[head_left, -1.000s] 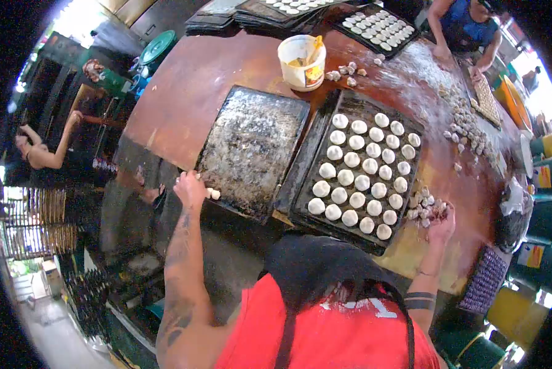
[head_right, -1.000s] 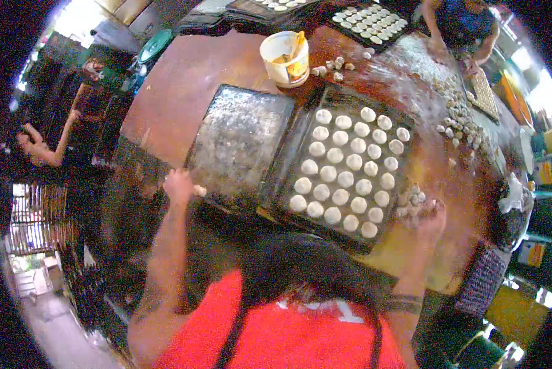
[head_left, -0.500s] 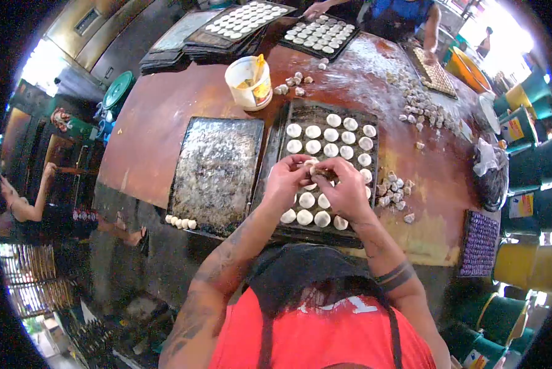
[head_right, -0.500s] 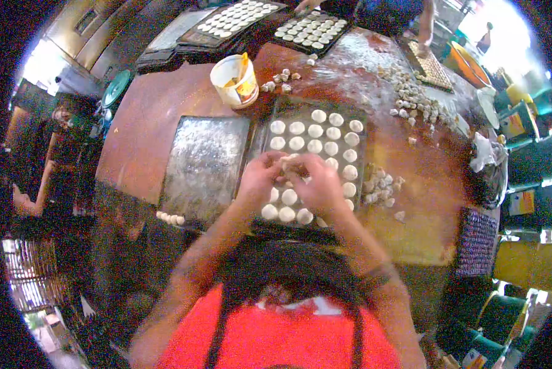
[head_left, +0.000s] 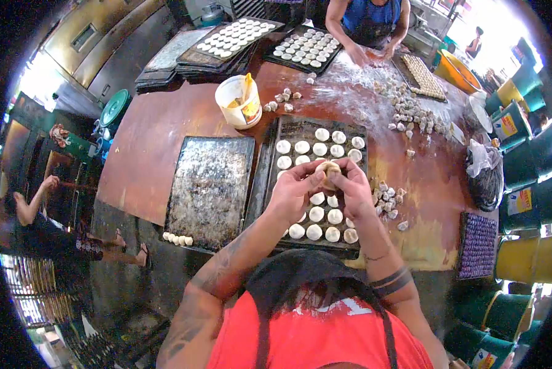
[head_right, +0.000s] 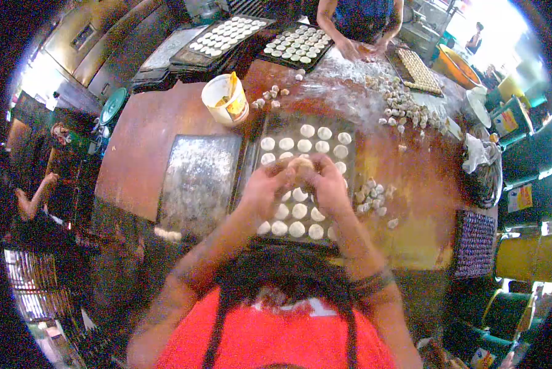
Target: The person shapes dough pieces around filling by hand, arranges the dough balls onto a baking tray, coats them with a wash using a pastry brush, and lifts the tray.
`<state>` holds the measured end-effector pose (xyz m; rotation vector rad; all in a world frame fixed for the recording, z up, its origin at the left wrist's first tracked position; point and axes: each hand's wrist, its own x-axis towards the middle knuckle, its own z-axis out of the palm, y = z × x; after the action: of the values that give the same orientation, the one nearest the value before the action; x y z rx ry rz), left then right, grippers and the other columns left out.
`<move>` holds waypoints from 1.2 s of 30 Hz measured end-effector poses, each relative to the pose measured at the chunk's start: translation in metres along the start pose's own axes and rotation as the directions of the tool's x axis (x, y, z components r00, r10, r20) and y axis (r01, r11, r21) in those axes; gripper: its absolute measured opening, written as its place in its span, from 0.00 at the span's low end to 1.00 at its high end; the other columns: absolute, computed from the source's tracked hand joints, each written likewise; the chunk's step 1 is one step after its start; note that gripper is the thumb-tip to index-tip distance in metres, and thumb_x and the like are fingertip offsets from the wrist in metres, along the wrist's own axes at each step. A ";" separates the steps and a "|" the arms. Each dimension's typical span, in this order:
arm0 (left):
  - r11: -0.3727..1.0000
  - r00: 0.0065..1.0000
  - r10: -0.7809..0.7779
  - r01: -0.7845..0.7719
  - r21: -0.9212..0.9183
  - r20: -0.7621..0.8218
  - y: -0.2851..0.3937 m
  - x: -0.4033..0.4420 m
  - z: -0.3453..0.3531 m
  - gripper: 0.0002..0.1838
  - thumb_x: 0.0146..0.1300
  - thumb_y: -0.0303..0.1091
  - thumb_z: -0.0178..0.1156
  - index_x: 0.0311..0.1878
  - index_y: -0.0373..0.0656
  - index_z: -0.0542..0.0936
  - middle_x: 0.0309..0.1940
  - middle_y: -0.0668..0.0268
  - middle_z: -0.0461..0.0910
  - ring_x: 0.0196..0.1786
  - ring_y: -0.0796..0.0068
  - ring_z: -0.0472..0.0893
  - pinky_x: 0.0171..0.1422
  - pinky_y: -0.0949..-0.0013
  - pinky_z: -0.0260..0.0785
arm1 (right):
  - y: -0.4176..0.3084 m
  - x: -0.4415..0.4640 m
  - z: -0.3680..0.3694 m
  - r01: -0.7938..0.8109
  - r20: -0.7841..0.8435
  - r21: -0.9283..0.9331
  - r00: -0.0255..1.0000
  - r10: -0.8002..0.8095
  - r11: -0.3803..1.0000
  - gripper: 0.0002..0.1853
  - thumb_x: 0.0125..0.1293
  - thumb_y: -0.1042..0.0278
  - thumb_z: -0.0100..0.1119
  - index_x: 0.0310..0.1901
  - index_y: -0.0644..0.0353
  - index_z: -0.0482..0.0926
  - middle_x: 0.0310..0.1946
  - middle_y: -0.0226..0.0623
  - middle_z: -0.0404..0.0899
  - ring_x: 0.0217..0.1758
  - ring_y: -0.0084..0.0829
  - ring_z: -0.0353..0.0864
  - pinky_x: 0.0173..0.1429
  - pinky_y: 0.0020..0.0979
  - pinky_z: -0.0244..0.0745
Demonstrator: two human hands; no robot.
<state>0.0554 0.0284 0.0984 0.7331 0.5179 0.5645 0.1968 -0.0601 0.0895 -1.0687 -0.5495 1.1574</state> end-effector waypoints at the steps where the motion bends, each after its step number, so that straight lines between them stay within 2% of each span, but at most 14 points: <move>1: 0.998 1.000 -0.025 0.026 -0.049 0.012 0.006 0.000 0.007 0.21 0.64 0.24 0.66 0.60 0.33 0.77 0.47 0.61 0.82 0.48 0.72 0.83 0.54 0.69 0.79 | -0.001 0.000 0.007 0.034 -0.065 0.004 0.997 -0.034 0.999 0.14 0.68 0.73 0.62 0.54 0.60 0.76 0.41 0.29 0.80 0.43 0.19 0.79 0.44 0.26 0.78; 4: 0.725 0.968 0.247 -0.149 0.672 -0.052 0.020 0.007 0.010 0.19 0.66 0.24 0.64 0.60 0.34 0.77 0.47 0.62 0.81 0.48 0.72 0.83 0.54 0.68 0.79 | -0.010 -0.004 0.039 0.108 -0.203 0.118 0.976 -0.083 0.987 0.12 0.66 0.75 0.61 0.51 0.60 0.77 0.41 0.26 0.77 0.39 0.19 0.77 0.41 0.25 0.75; 6: 0.598 0.888 0.454 -0.365 0.714 0.074 0.008 0.004 0.008 0.17 0.68 0.25 0.63 0.59 0.34 0.77 0.48 0.62 0.80 0.48 0.72 0.83 0.54 0.69 0.78 | -0.011 0.005 0.027 0.242 -0.225 -0.376 0.913 -0.342 0.894 0.08 0.66 0.76 0.61 0.46 0.61 0.80 0.40 0.26 0.77 0.39 0.20 0.77 0.42 0.26 0.76; 7: 0.518 0.827 0.546 -0.461 0.721 0.136 -0.001 0.001 0.008 0.16 0.69 0.26 0.62 0.58 0.34 0.77 0.48 0.62 0.80 0.48 0.72 0.83 0.54 0.69 0.78 | -0.016 0.007 0.026 0.273 -0.181 -0.598 0.870 -0.459 0.753 0.06 0.66 0.77 0.61 0.44 0.61 0.81 0.40 0.27 0.77 0.39 0.21 0.78 0.42 0.27 0.76; 8: 0.746 0.899 0.437 -0.377 0.549 0.025 -0.008 0.001 0.010 0.16 0.71 0.27 0.60 0.58 0.34 0.75 0.51 0.62 0.78 0.46 0.73 0.83 0.53 0.70 0.78 | -0.021 0.005 0.030 0.301 -0.093 -0.784 0.808 -0.581 0.543 0.06 0.64 0.78 0.62 0.41 0.62 0.83 0.44 0.32 0.80 0.43 0.29 0.81 0.48 0.30 0.77; 12: 0.995 0.994 -0.092 0.090 -0.041 -0.050 0.008 0.029 -0.020 0.25 0.66 0.26 0.64 0.64 0.33 0.69 0.50 0.59 0.78 0.48 0.72 0.83 0.51 0.70 0.79 | -0.002 0.011 0.020 0.487 0.256 -0.834 0.757 -0.601 0.259 0.14 0.59 0.75 0.68 0.48 0.59 0.84 0.59 0.40 0.79 0.57 0.46 0.80 0.60 0.39 0.75; 15: 0.994 0.995 -0.048 0.057 0.096 -0.091 0.017 0.030 -0.032 0.24 0.64 0.27 0.67 0.62 0.34 0.72 0.50 0.59 0.80 0.48 0.71 0.83 0.49 0.71 0.79 | -0.026 0.014 0.024 0.504 0.347 -0.852 0.747 -0.568 0.142 0.20 0.56 0.70 0.72 0.52 0.53 0.83 0.54 0.39 0.81 0.57 0.47 0.79 0.63 0.44 0.73; 20: 0.975 0.971 -0.213 0.219 -0.040 0.111 0.006 0.024 -0.008 0.18 0.63 0.30 0.70 0.54 0.41 0.78 0.49 0.65 0.80 0.50 0.69 0.82 0.56 0.62 0.76 | -0.028 0.043 0.011 0.669 0.539 -0.648 0.741 -0.401 0.364 0.18 0.47 0.76 0.73 0.40 0.59 0.77 0.50 0.40 0.83 0.55 0.43 0.81 0.58 0.41 0.76; 23: 0.940 0.952 -0.302 0.305 -0.149 0.043 -0.012 0.031 -0.017 0.17 0.64 0.33 0.69 0.53 0.40 0.78 0.47 0.65 0.81 0.50 0.69 0.82 0.56 0.62 0.76 | -0.002 0.049 -0.001 0.573 0.336 -0.668 0.801 -0.495 0.475 0.17 0.47 0.77 0.73 0.37 0.59 0.76 0.42 0.38 0.83 0.49 0.38 0.83 0.53 0.38 0.78; 28: 0.962 0.933 -0.273 0.268 -0.054 -0.236 0.000 0.036 -0.031 0.15 0.66 0.28 0.64 0.55 0.37 0.78 0.48 0.62 0.83 0.43 0.72 0.82 0.49 0.68 0.76 | 0.044 0.041 0.004 0.215 -0.012 -0.641 0.957 -0.289 0.737 0.21 0.53 0.70 0.75 0.47 0.61 0.78 0.41 0.37 0.81 0.47 0.34 0.82 0.54 0.37 0.78; 31: 0.820 0.952 0.114 0.071 0.569 -0.284 -0.020 0.043 -0.042 0.14 0.68 0.25 0.59 0.56 0.34 0.78 0.48 0.61 0.83 0.44 0.74 0.83 0.49 0.71 0.76 | 0.053 0.057 -0.003 -0.143 -0.217 -0.432 0.975 0.051 0.890 0.20 0.60 0.59 0.72 0.50 0.63 0.82 0.41 0.41 0.85 0.47 0.36 0.84 0.55 0.36 0.78; 33: 0.655 0.960 0.243 -0.059 0.753 -0.136 -0.035 0.047 -0.057 0.24 0.66 0.24 0.57 0.66 0.32 0.72 0.59 0.50 0.77 0.58 0.63 0.79 0.64 0.65 0.71 | 0.048 0.085 -0.009 -0.152 -0.172 -0.638 0.984 0.054 0.755 0.20 0.65 0.57 0.67 0.52 0.62 0.82 0.44 0.42 0.86 0.48 0.32 0.85 0.54 0.32 0.78; 35: 0.234 0.843 0.537 -0.192 0.953 0.038 -0.044 0.051 -0.065 0.34 0.64 0.26 0.59 0.73 0.34 0.62 0.68 0.46 0.66 0.71 0.54 0.67 0.76 0.59 0.58 | 0.052 0.131 -0.024 -0.159 -0.167 -0.737 0.985 0.051 0.657 0.16 0.64 0.63 0.66 0.51 0.60 0.83 0.45 0.41 0.86 0.47 0.35 0.85 0.52 0.34 0.78; 36: 0.265 0.862 0.507 -0.183 0.947 0.024 -0.037 0.050 -0.064 0.36 0.64 0.26 0.60 0.74 0.34 0.59 0.70 0.45 0.63 0.73 0.52 0.63 0.78 0.58 0.55 | 0.050 0.151 -0.022 -0.073 -0.168 -0.772 0.981 -0.092 0.631 0.16 0.63 0.65 0.66 0.51 0.60 0.83 0.39 0.38 0.85 0.44 0.32 0.82 0.50 0.34 0.77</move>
<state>0.0636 0.0677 0.0186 1.9800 0.9996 0.7938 0.2449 0.0719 0.0111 -1.9065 -0.9438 0.7691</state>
